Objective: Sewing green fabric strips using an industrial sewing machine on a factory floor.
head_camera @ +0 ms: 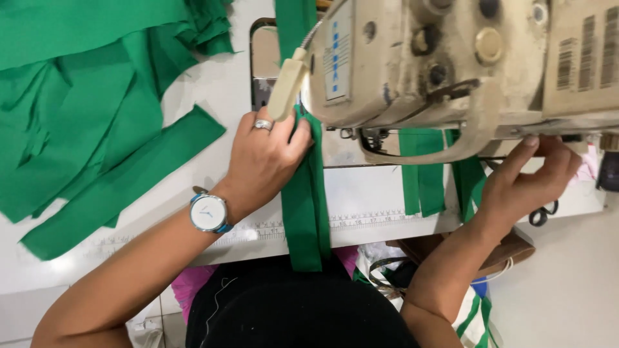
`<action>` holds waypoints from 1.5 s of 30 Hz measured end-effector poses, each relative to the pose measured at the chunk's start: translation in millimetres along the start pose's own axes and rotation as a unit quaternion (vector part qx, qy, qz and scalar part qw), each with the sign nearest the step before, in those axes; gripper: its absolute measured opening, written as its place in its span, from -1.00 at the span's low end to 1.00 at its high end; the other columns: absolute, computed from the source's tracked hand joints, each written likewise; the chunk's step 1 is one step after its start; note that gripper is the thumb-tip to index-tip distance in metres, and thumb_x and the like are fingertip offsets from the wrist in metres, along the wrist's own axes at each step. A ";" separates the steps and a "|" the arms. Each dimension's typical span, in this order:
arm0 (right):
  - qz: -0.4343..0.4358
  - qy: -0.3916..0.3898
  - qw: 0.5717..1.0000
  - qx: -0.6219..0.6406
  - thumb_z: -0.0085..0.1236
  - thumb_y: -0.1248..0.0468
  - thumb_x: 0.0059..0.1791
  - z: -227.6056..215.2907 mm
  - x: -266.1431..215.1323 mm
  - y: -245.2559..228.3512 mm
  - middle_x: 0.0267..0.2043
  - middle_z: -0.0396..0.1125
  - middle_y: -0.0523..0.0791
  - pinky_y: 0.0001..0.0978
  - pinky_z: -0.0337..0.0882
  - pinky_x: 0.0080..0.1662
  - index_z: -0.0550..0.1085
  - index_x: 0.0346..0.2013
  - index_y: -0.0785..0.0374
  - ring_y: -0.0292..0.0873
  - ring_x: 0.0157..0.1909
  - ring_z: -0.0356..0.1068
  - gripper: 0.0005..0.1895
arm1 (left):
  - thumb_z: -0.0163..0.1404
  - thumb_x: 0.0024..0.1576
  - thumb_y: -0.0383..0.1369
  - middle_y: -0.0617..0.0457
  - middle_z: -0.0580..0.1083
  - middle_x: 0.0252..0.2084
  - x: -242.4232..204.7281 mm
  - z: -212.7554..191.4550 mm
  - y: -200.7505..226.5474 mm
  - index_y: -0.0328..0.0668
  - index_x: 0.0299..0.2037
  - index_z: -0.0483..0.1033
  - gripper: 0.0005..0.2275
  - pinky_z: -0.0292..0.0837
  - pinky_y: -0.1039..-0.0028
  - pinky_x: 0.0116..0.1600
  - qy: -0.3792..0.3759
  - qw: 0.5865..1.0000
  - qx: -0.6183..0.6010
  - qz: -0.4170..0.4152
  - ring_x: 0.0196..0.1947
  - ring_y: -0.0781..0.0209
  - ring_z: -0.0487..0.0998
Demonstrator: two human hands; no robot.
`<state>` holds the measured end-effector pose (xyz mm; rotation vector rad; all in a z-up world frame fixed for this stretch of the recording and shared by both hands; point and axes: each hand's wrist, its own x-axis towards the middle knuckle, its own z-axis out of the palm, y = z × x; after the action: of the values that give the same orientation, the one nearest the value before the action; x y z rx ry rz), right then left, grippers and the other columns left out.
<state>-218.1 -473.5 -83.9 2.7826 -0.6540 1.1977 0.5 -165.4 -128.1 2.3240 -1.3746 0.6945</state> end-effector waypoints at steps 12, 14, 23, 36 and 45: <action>0.033 -0.025 0.999 -0.003 -0.05 0.29 0.29 13.5 -34.5 31.0 -0.14 0.48 0.28 0.07 0.51 0.00 0.60 -0.15 0.61 0.29 0.04 0.52 -0.60 | -0.01 0.28 -0.51 0.12 0.38 -0.32 4.6 1.6 -1.2 -0.02 -0.32 0.39 -0.85 0.16 0.38 -0.27 -0.024 1.000 -0.004 0.001 -0.50 0.06 0.30; 0.040 -0.014 0.999 0.010 -0.02 0.27 0.29 9.3 -30.3 27.6 -0.10 0.47 0.28 0.12 0.51 -0.01 0.59 -0.09 0.60 0.28 0.07 0.48 -0.62 | 0.01 0.29 -0.44 0.09 0.45 -0.21 0.5 0.9 -0.2 -0.02 -0.24 0.44 -0.93 0.16 0.36 -0.26 -0.031 0.999 -0.010 0.004 -0.55 0.05 0.33; 0.056 -0.131 0.955 0.259 0.13 0.27 0.11 -22.5 -43.8 -86.6 -0.13 0.42 -0.02 -0.07 0.37 0.05 0.46 -0.12 0.20 0.02 -0.09 0.41 -0.90 | 0.16 0.21 -0.29 0.07 0.44 -0.24 -24.5 33.2 5.4 -0.05 -0.12 0.47 -0.85 0.34 0.29 -0.08 -0.113 0.992 -0.051 0.018 -0.20 0.04 0.48; 0.002 -0.398 0.871 0.289 0.09 -0.01 0.08 -21.7 -42.5 -170.7 -0.20 0.24 -0.12 -0.13 0.38 -0.12 0.33 -0.13 0.20 -0.03 -0.19 0.32 -0.65 | -0.12 0.30 -0.52 0.08 0.34 -0.37 -4.0 -9.7 3.0 -0.22 0.21 0.52 -0.70 0.36 0.39 -0.18 -0.155 0.960 -0.038 0.231 -0.42 0.11 0.31; 0.044 -0.440 0.828 0.345 0.03 0.24 0.09 -18.1 -42.3 -176.0 -0.24 0.22 -0.11 -0.10 0.30 -0.25 0.32 -0.21 0.18 -0.01 -0.27 0.30 -0.90 | -0.15 0.28 -0.60 0.05 0.34 -0.33 -1.0 -14.0 -1.0 -0.15 -0.01 0.48 -0.80 0.42 0.37 -0.07 -0.170 0.958 -0.112 0.201 -0.34 0.08 0.37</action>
<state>-186.9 -294.4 -79.0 3.9490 -0.3899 -0.0041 -2.3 -156.9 -117.3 2.0657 -1.9989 0.2223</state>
